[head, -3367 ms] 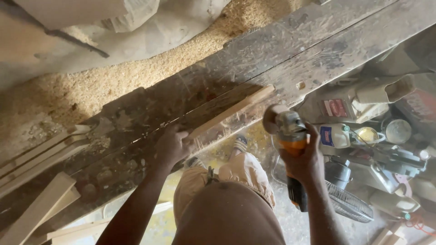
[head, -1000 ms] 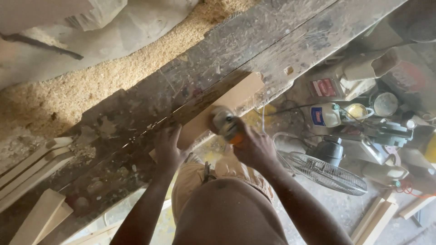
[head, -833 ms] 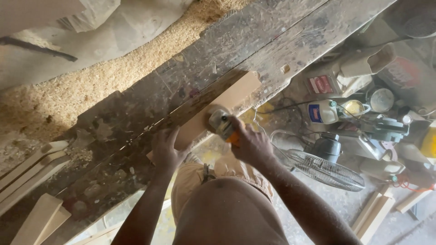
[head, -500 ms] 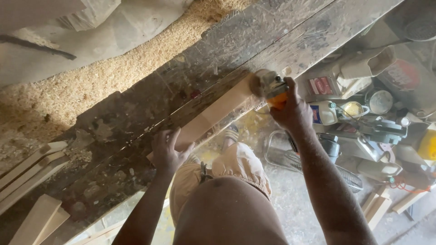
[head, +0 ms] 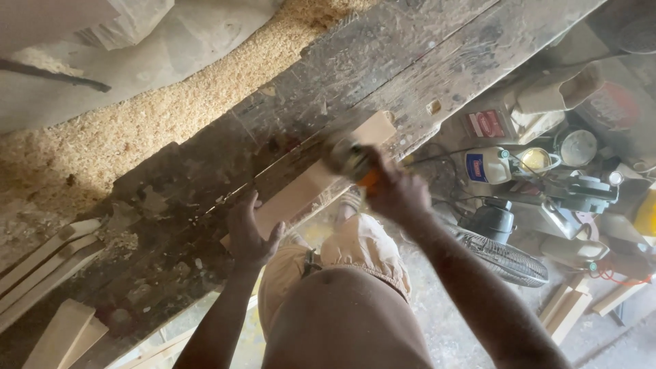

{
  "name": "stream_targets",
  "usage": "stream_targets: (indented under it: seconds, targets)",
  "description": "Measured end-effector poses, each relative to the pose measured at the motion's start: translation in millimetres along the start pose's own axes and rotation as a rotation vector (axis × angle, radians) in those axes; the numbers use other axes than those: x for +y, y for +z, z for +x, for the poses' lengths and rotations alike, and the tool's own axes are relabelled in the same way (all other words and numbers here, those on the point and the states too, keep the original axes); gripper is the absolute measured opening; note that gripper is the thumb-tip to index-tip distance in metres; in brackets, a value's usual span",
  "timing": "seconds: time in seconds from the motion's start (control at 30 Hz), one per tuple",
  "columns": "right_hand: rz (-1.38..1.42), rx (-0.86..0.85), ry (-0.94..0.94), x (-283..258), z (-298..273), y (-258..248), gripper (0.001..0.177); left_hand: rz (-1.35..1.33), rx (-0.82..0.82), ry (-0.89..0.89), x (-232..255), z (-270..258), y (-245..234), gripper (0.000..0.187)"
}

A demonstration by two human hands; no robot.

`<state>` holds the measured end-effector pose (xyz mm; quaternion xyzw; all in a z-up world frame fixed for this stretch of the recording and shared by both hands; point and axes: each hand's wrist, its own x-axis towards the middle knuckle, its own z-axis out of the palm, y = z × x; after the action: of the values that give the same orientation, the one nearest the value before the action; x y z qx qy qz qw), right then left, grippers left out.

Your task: Sanding the surfaces of wooden planks using an electric angle grinder in a workshop.

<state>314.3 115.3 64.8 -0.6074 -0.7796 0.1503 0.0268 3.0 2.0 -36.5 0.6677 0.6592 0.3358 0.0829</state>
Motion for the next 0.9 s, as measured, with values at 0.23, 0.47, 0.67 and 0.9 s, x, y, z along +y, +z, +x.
stream_targets:
  seconds: [0.23, 0.47, 0.67, 0.9]
  targets:
    - [0.121, -0.003, 0.385, 29, 37, -50, 0.092, -0.024, 0.009, 0.046, -5, 0, 2, 0.087]
    - [0.035, -0.262, 0.306, -60, 3, -18, 0.082, -0.035, 0.059, 0.021, -8, -8, 6, 0.099]
    - [0.077, -0.138, -0.215, -103, -39, 19, 0.086, -0.142, 0.111, 0.023, -15, -12, 3, 0.102]
    - [-0.039, -0.29, 0.195, -6, 8, 12, 0.091, -0.093, 0.045, -0.01, -4, -2, -1, 0.091]
